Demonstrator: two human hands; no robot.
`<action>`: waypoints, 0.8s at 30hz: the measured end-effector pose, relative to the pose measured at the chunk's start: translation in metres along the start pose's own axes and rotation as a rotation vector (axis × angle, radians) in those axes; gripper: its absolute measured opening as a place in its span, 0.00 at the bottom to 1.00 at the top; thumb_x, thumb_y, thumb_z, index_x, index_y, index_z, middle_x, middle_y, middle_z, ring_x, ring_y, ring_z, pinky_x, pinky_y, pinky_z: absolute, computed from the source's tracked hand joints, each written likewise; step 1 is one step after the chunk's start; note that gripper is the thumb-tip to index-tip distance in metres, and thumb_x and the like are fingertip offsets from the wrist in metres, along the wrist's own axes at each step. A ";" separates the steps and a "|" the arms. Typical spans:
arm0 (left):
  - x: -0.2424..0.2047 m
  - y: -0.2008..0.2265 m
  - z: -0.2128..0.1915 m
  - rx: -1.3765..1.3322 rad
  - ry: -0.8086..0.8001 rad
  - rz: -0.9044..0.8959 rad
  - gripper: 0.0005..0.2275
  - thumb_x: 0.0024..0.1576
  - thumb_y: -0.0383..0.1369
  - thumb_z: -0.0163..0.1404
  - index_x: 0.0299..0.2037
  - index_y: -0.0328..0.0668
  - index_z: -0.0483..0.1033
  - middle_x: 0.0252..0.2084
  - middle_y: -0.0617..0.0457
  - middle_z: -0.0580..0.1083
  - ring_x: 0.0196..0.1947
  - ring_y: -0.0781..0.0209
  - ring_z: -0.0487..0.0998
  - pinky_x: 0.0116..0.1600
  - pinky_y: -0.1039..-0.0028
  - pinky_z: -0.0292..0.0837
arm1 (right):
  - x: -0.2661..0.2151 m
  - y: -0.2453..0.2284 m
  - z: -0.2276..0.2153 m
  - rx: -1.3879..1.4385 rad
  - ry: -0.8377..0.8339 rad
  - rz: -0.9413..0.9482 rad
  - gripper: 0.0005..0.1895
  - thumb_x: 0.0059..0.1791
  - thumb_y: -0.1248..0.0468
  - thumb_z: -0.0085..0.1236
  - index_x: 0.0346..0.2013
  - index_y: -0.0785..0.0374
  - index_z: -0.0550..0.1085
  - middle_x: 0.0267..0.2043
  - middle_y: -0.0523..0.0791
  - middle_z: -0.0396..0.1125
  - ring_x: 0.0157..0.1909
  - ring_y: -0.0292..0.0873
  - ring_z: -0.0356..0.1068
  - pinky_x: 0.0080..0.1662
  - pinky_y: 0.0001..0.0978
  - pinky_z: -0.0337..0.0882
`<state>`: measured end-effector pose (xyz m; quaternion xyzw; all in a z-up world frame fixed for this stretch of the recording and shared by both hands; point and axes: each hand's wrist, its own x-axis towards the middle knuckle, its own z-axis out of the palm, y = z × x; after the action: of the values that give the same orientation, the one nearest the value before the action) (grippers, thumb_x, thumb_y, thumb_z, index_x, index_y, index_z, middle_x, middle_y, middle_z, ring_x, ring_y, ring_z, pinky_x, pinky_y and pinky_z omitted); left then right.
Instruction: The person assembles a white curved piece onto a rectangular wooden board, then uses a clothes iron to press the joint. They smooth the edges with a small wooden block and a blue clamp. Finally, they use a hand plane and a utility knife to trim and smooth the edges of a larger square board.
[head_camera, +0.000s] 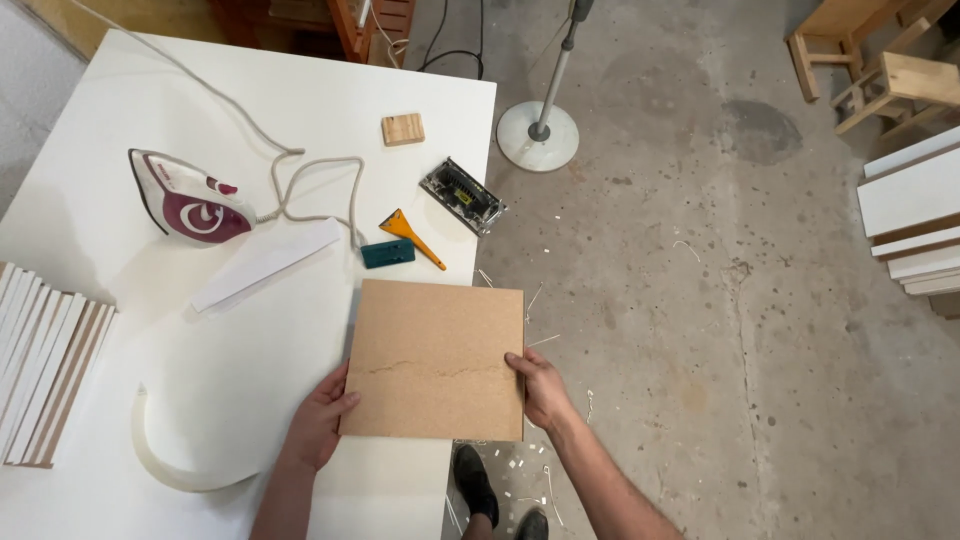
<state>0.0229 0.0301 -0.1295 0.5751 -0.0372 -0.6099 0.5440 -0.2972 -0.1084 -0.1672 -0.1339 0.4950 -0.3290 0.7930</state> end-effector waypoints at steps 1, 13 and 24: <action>0.001 0.004 0.003 0.003 0.001 -0.004 0.32 0.54 0.15 0.45 0.73 0.38 0.61 0.69 0.45 0.68 0.64 0.51 0.69 0.64 0.59 0.67 | 0.001 0.001 0.004 0.003 0.003 0.003 0.12 0.50 0.68 0.56 0.48 0.67 0.72 0.48 0.53 0.74 0.46 0.49 0.73 0.48 0.41 0.74; 0.029 -0.004 -0.015 0.975 0.509 0.177 0.21 0.58 0.43 0.62 0.59 0.40 0.80 0.50 0.44 0.74 0.52 0.50 0.77 0.53 0.69 0.73 | 0.019 0.044 0.037 -0.183 0.131 -0.050 0.17 0.46 0.64 0.68 0.49 0.60 0.79 0.35 0.46 0.76 0.33 0.45 0.76 0.33 0.34 0.75; 0.048 0.006 0.145 1.935 -0.084 0.520 0.36 0.63 0.63 0.34 0.76 0.52 0.51 0.81 0.50 0.45 0.81 0.51 0.39 0.80 0.55 0.28 | 0.053 0.038 0.029 -0.617 0.399 -0.442 0.27 0.52 0.49 0.64 0.56 0.64 0.69 0.47 0.50 0.66 0.53 0.48 0.65 0.53 0.45 0.66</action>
<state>-0.0687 -0.0903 -0.1083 0.7221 -0.6610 -0.1995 -0.0429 -0.2419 -0.1179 -0.2106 -0.4014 0.6735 -0.3468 0.5148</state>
